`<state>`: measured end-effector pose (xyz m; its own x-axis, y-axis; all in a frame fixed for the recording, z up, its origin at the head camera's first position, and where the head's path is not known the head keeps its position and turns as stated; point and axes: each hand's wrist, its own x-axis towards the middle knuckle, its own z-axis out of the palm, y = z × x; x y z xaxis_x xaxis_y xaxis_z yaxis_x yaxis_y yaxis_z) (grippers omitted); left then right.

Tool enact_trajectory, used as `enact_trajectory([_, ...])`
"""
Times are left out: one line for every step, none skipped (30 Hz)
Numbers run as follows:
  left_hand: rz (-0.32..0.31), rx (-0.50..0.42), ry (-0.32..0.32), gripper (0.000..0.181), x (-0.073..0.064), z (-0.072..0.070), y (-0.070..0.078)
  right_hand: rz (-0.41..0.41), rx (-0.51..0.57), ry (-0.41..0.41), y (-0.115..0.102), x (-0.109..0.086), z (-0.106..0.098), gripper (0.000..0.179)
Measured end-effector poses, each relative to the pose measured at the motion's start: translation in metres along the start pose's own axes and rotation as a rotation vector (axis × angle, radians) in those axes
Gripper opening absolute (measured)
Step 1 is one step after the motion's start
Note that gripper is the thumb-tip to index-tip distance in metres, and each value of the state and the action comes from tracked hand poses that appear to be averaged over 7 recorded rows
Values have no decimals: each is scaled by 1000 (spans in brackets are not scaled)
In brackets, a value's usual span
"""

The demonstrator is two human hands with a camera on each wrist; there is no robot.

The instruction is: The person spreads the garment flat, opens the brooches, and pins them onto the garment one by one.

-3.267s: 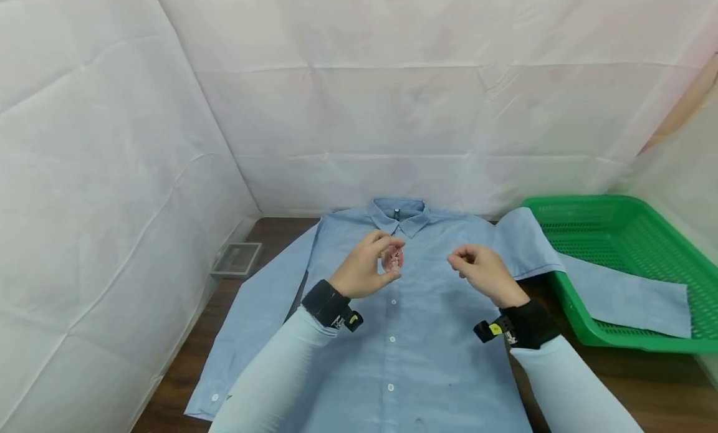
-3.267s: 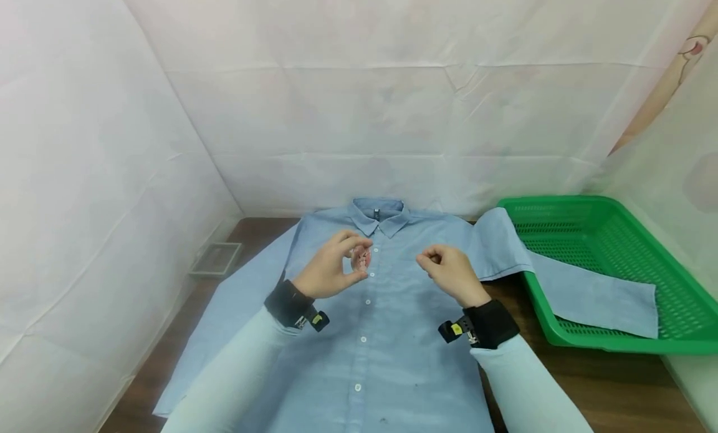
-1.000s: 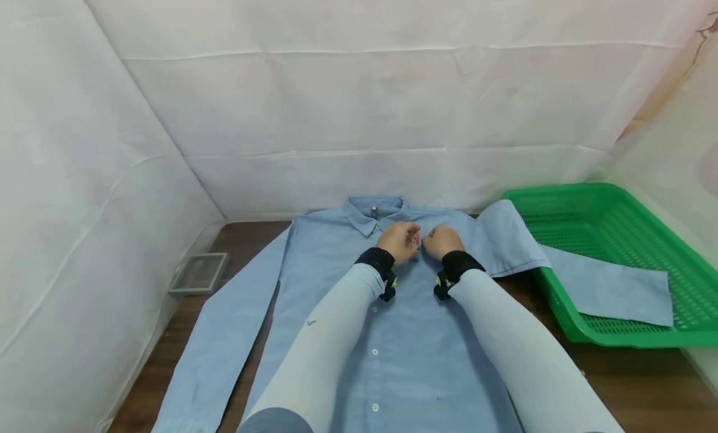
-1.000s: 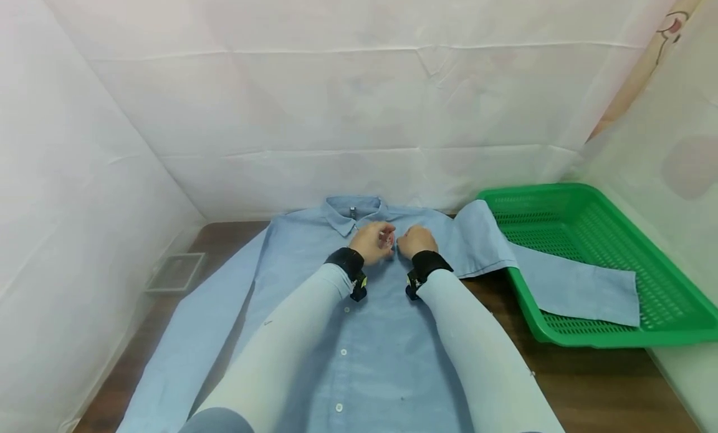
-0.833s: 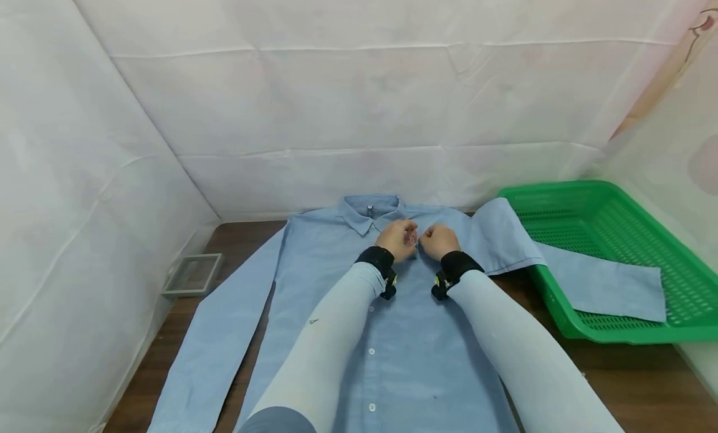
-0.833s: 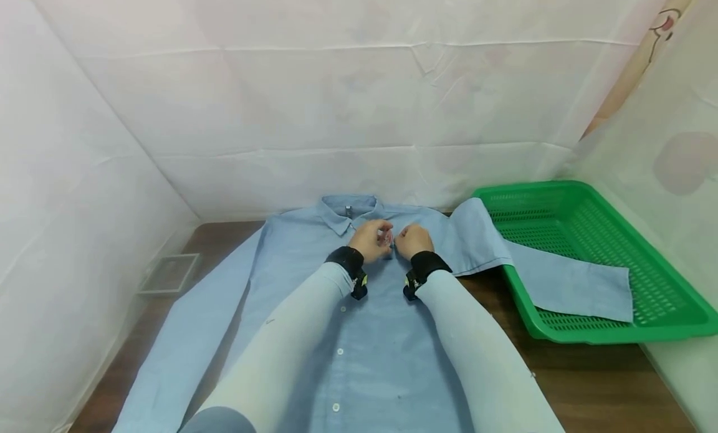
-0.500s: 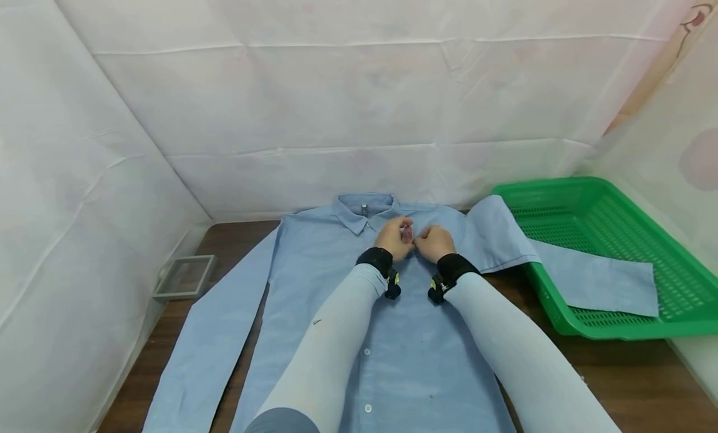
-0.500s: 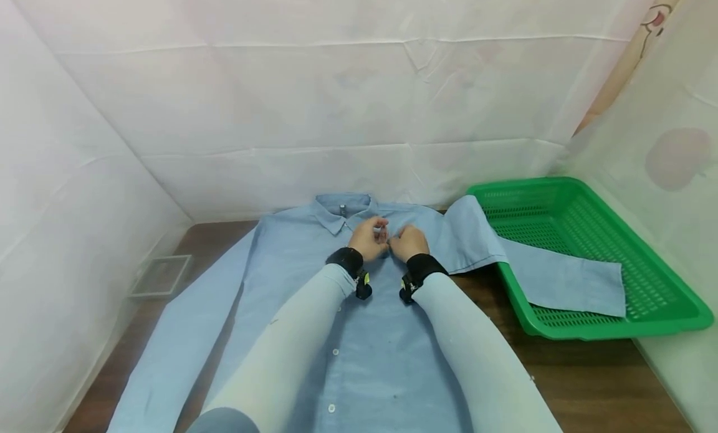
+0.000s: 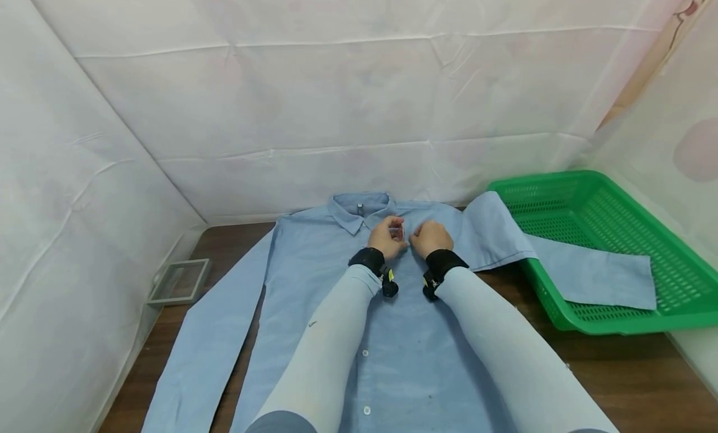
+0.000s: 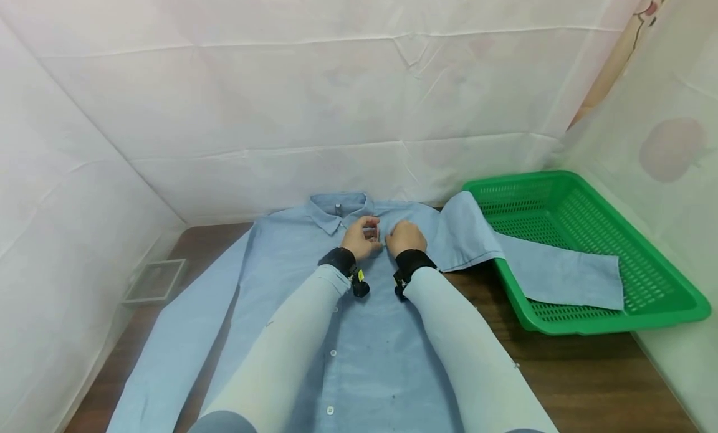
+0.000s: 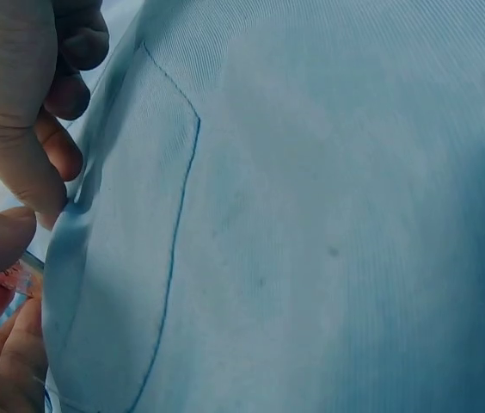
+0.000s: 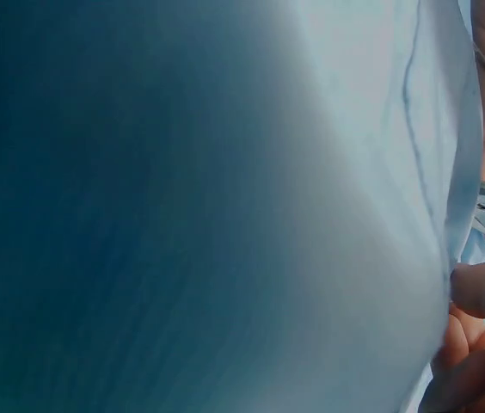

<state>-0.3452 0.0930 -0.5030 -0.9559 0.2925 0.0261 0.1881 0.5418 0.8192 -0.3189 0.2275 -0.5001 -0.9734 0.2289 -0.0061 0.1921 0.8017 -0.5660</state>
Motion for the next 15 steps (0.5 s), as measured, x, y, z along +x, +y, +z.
enact_trajectory([3, -7, 0, 55, 0, 0, 0, 7, 0, -3, 0, 0, 0, 40])
enact_trajectory([6, -9, 0, 55, 0, 0, 0, 11, 2, -6, 1, 1, 0, 39])
enact_trajectory([8, -9, -1, 55, 0, 1, 0, 13, 4, -11, 1, 1, 0, 38])
enact_trajectory([12, -9, -1, 55, 0, 1, 0, 12, 12, -18, 2, 1, 0, 38])
enact_trajectory([16, -2, -3, 55, 0, 2, 0, 10, 27, -23, 3, 0, 0, 37])
enact_trajectory([21, 9, -4, 54, -1, 2, 1, 4, 44, -25, 4, 0, -1, 36])
enact_trajectory([28, 32, -6, 54, -1, 2, 1, -5, 62, -24, 4, -1, -1, 35])
enact_trajectory([35, 58, -6, 54, -1, 3, 1, -20, 80, -18, 5, -1, -2, 32])
enact_trajectory([42, 78, -6, 53, -1, 3, 1, -34, 98, -13, 6, -2, -3, 29])
enact_trajectory([51, 101, -6, 53, -1, 3, 1, -52, 115, -6, 7, -2, -4, 25])
enact_trajectory([58, 127, -7, 53, -1, 4, 1, -68, 133, 1, 8, -2, -4, 22])
enact_trajectory([65, 147, -7, 53, -1, 4, 2, -85, 146, 6, 9, -3, -5, 19])
enact_trajectory([71, 171, -5, 53, 0, 5, 2, -96, 160, 8, 10, -3, -5, 17])
enact_trajectory([76, 187, -3, 53, 1, 6, 2, -107, 172, 7, 11, -2, -5, 16])
enact_trajectory([83, 207, -2, 53, 1, 7, 3, -114, 181, 5, 12, -2, -5, 17])
